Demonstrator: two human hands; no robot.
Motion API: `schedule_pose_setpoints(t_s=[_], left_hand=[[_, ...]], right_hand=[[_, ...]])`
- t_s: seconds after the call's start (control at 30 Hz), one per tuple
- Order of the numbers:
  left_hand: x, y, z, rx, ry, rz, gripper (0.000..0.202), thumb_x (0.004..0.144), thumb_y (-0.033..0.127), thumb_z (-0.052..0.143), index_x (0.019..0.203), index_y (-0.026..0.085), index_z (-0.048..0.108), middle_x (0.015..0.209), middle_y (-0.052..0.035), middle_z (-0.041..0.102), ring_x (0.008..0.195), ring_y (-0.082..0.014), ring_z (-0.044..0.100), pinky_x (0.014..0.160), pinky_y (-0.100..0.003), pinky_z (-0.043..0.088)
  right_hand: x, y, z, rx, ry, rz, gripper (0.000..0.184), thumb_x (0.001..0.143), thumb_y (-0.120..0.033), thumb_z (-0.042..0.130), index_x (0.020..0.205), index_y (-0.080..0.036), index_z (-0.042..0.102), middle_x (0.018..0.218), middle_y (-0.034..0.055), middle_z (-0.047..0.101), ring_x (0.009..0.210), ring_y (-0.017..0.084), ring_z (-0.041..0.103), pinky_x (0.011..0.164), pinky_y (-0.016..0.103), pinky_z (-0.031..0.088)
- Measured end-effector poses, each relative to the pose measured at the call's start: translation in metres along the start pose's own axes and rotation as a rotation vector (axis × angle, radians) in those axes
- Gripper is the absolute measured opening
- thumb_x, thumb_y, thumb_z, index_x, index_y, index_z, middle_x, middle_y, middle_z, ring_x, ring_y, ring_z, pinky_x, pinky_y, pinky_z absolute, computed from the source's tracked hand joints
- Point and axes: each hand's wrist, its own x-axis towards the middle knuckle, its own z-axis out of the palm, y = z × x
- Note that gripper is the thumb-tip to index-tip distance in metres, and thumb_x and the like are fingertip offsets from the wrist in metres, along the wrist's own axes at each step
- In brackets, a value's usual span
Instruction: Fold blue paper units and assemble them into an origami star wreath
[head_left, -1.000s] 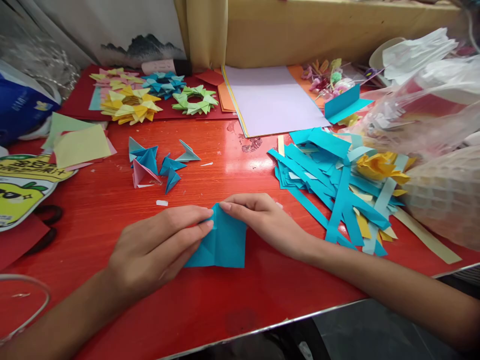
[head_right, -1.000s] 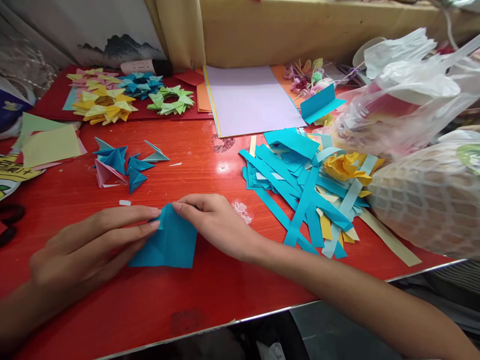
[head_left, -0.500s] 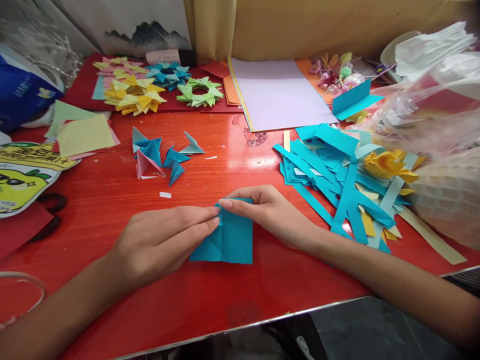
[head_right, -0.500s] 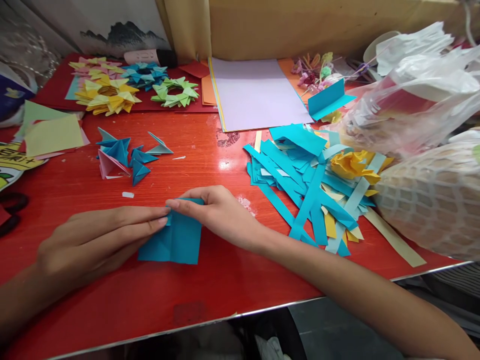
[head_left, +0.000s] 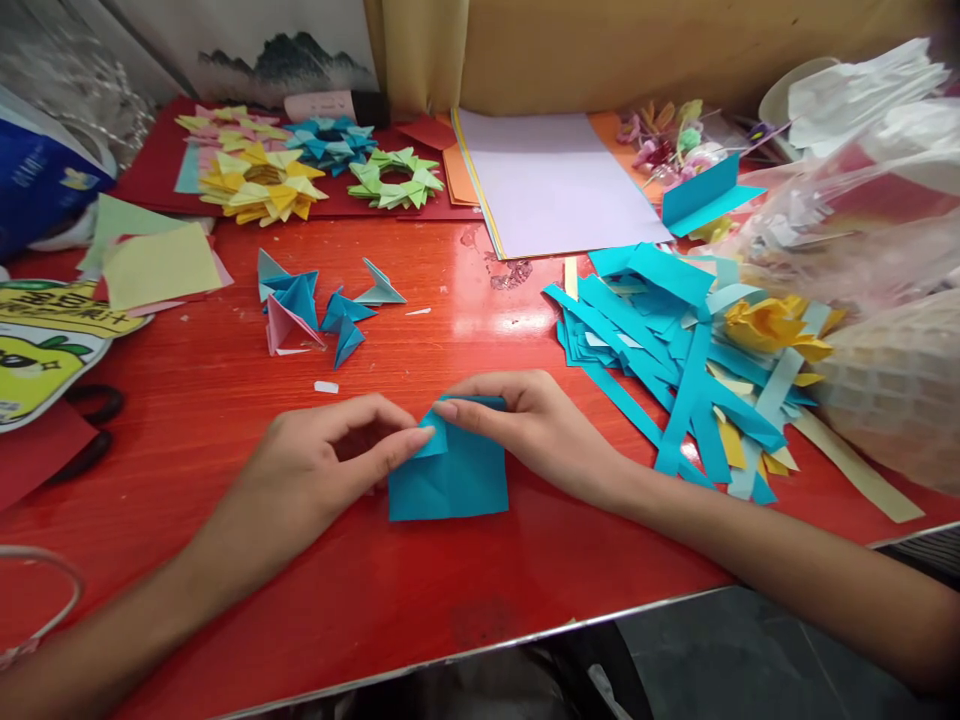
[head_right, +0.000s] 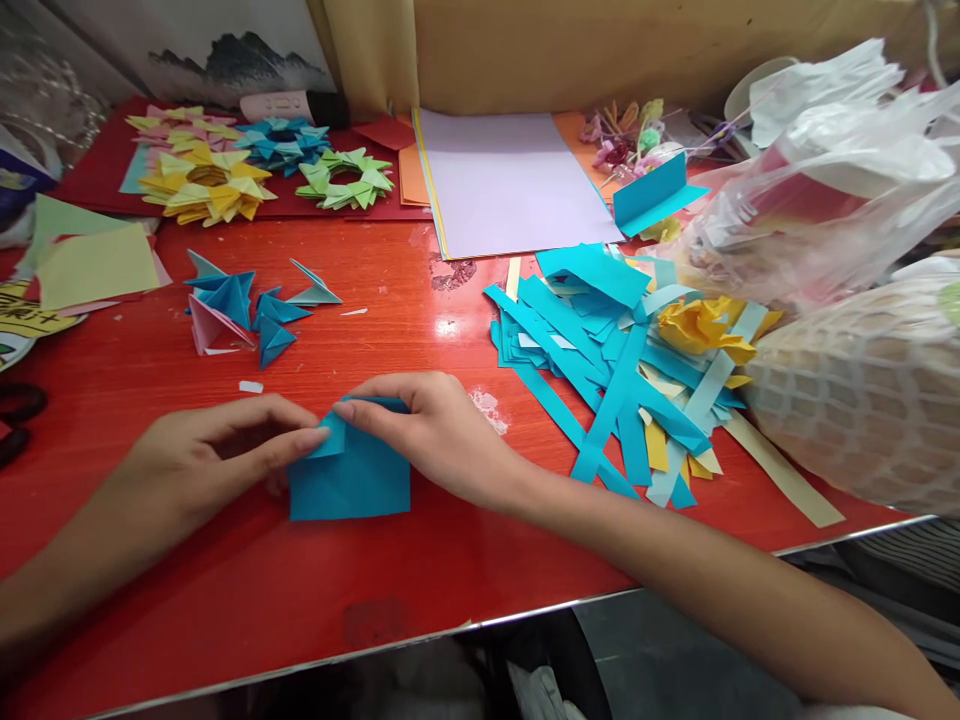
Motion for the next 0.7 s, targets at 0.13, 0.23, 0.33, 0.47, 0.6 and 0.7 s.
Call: schedule_pose_setpoints(t_s=[0.13,0.23,0.33,0.47,0.6,0.7], left_hand=[[0.0010,-0.0032,-0.0005,-0.106,-0.093,-0.065,0.025,0.078,0.050,0.064,0.069,0.027,0.069,0.054,0.0054,0.061,0.048,-0.0091,0.056,0.046,-0.014,0.045],[0.0002,-0.0013,0.0006,-0.148,-0.073,-0.068,0.024,0.079,0.046,0.064,0.066,0.026,0.067,0.054,0.0058,0.060,0.048,-0.0079,0.055,0.045,-0.013,0.044],[-0.0007,0.0019,0.0022,-0.143,0.021,-0.059,0.022,0.078,0.043,0.065,0.065,0.025,0.066,0.051,0.0062,0.057,0.046,-0.0071,0.053,0.044,-0.013,0.041],[-0.0011,0.0043,0.0030,-0.151,0.124,-0.057,0.018,0.077,0.042,0.066,0.069,0.026,0.068,0.053,0.0066,0.057,0.045,-0.0067,0.050,0.044,-0.013,0.040],[0.0005,0.0031,0.0027,-0.141,0.072,-0.040,0.014,0.077,0.040,0.066,0.073,0.028,0.070,0.051,0.0071,0.054,0.045,-0.0073,0.048,0.043,-0.015,0.039],[0.0020,0.0017,0.0029,-0.146,0.034,-0.036,0.015,0.077,0.040,0.066,0.071,0.027,0.071,0.053,0.0067,0.054,0.046,-0.0069,0.046,0.044,-0.015,0.038]], right_hand=[[0.0000,-0.0001,0.0004,-0.047,-0.006,-0.016,0.022,0.087,-0.036,0.058,0.080,-0.018,0.068,0.086,-0.0002,0.069,0.084,0.015,0.062,0.068,0.024,0.046],[-0.0006,-0.0021,0.0012,-0.033,0.019,-0.013,0.018,0.088,-0.034,0.058,0.082,-0.019,0.066,0.088,-0.0006,0.068,0.083,0.014,0.061,0.070,0.024,0.046],[-0.0013,-0.0036,0.0024,0.033,0.075,0.056,0.020,0.082,-0.035,0.065,0.098,-0.022,0.063,0.086,-0.0015,0.066,0.074,0.013,0.060,0.062,0.024,0.047],[-0.0012,-0.0011,0.0039,0.212,-0.011,0.130,0.024,0.078,-0.033,0.069,0.095,-0.020,0.062,0.085,0.0005,0.066,0.079,0.016,0.063,0.068,0.028,0.052],[-0.0004,0.0024,0.0034,0.159,-0.029,0.145,0.017,0.080,-0.031,0.067,0.087,-0.017,0.063,0.087,0.0029,0.067,0.085,0.019,0.064,0.073,0.032,0.053],[0.0003,0.0022,0.0020,0.058,0.008,0.129,0.021,0.076,-0.033,0.070,0.089,-0.018,0.063,0.088,0.0031,0.068,0.084,0.019,0.063,0.070,0.031,0.053]])
